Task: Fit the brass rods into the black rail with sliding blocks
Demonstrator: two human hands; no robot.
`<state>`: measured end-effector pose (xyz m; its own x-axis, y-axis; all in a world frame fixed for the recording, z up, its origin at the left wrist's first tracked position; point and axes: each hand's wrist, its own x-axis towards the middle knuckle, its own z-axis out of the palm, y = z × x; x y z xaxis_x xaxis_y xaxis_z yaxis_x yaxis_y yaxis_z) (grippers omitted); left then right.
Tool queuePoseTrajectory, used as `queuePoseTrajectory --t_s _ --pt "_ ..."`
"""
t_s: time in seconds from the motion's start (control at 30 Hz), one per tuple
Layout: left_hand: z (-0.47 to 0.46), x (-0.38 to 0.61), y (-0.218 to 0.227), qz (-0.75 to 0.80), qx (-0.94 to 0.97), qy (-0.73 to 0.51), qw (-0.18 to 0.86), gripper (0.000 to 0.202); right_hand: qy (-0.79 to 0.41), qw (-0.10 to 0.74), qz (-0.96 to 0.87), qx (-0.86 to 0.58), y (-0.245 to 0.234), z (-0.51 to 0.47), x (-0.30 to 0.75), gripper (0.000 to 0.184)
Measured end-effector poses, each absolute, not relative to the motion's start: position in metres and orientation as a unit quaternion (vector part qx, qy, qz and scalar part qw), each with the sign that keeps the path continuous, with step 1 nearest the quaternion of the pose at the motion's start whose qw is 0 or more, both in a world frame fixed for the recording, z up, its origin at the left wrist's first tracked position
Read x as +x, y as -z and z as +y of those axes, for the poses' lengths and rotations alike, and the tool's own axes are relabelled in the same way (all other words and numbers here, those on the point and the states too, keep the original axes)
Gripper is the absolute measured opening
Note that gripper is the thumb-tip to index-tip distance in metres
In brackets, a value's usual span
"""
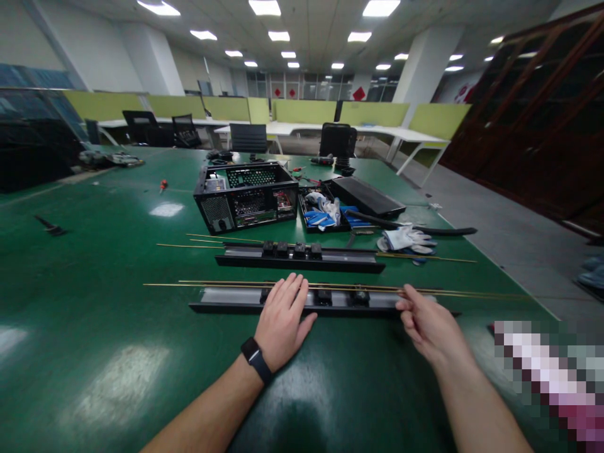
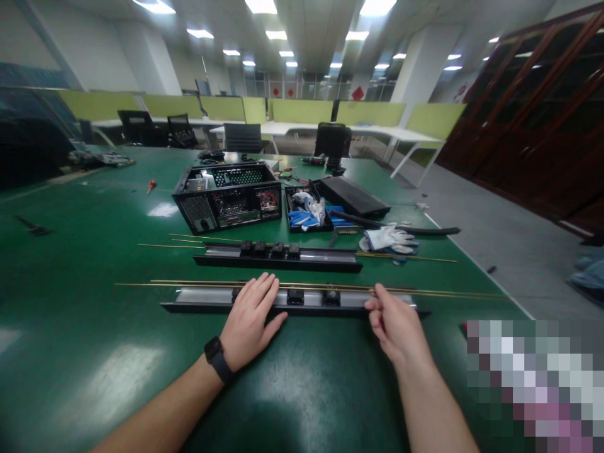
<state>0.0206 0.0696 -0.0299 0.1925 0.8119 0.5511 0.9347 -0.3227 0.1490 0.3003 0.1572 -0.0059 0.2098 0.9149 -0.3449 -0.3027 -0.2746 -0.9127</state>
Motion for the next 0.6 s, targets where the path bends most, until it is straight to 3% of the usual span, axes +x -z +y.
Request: queuePoseTrajectory --t_s 0.1,0.3,0.6 --pt "0.069 0.02 0.029 -0.569 -0.765 0.281 0.11 0.059 -0.587 0.51 -0.304 -0.55 0.008 0.154 0.295 0.016" --pt "0.069 0.02 0.029 -0.569 -0.765 0.286 0.099 0.061 -0.531 0.564 -0.245 -0.583 0.009 0.161 0.305 0.015" --pt "0.067 0.019 0.026 -0.576 -0.761 0.283 0.089 0.061 -0.573 0.507 -0.281 -0.58 0.002 0.155 0.294 0.01"
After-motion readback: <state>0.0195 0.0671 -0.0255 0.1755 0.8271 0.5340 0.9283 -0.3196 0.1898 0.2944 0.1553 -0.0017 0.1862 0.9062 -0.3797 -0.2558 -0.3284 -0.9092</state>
